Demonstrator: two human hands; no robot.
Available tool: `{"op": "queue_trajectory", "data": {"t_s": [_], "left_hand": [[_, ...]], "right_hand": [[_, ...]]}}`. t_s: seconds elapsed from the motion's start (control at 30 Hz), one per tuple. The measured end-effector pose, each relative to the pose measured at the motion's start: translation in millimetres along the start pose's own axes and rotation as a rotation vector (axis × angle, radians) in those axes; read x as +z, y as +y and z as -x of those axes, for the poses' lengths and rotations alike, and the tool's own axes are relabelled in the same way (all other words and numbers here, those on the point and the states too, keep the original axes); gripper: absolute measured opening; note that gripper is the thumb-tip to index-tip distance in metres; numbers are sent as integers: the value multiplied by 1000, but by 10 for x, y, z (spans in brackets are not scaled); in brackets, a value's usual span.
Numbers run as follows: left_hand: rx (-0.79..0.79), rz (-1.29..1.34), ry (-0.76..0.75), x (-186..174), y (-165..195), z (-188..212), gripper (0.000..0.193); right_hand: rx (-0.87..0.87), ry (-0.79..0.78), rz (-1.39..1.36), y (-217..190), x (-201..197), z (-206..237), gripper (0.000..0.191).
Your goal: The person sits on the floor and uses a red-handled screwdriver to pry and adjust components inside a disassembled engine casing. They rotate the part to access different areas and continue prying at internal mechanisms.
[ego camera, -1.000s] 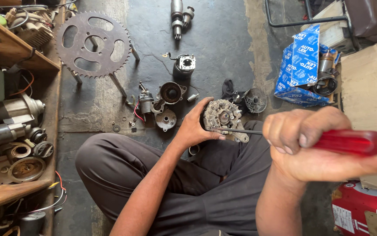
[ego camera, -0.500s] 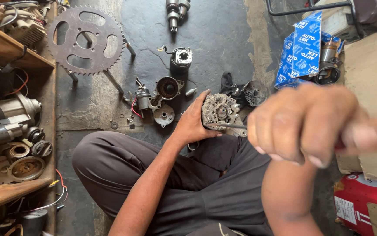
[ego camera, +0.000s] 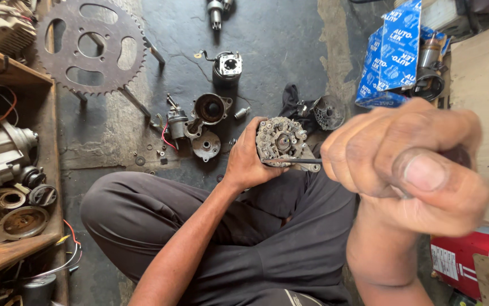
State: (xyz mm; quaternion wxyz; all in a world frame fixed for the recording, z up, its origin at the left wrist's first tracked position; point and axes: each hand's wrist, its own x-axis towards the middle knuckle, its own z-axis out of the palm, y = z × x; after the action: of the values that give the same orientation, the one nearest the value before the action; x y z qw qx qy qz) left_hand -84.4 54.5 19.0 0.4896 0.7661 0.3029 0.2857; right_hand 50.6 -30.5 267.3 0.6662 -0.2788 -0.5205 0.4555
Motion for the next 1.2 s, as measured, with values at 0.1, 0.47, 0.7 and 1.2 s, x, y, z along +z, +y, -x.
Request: {"op": "queue_trajectory", "data": {"t_s": [0.1, 0.47, 0.7, 1.2], "left_hand": [[14, 10, 31, 20, 5, 27, 108], [30, -62, 177, 208, -88, 76, 111], [87, -114, 390, 481, -131, 234, 117], [71, 4, 314, 403, -149, 216, 116]], "right_hand": [[-11, 209, 59, 13, 102, 205, 17], [-198, 542, 312, 362, 389, 319, 44], [-313, 676, 273, 104, 273, 447, 64], [-248, 516, 218, 665, -181, 73, 70]]}}
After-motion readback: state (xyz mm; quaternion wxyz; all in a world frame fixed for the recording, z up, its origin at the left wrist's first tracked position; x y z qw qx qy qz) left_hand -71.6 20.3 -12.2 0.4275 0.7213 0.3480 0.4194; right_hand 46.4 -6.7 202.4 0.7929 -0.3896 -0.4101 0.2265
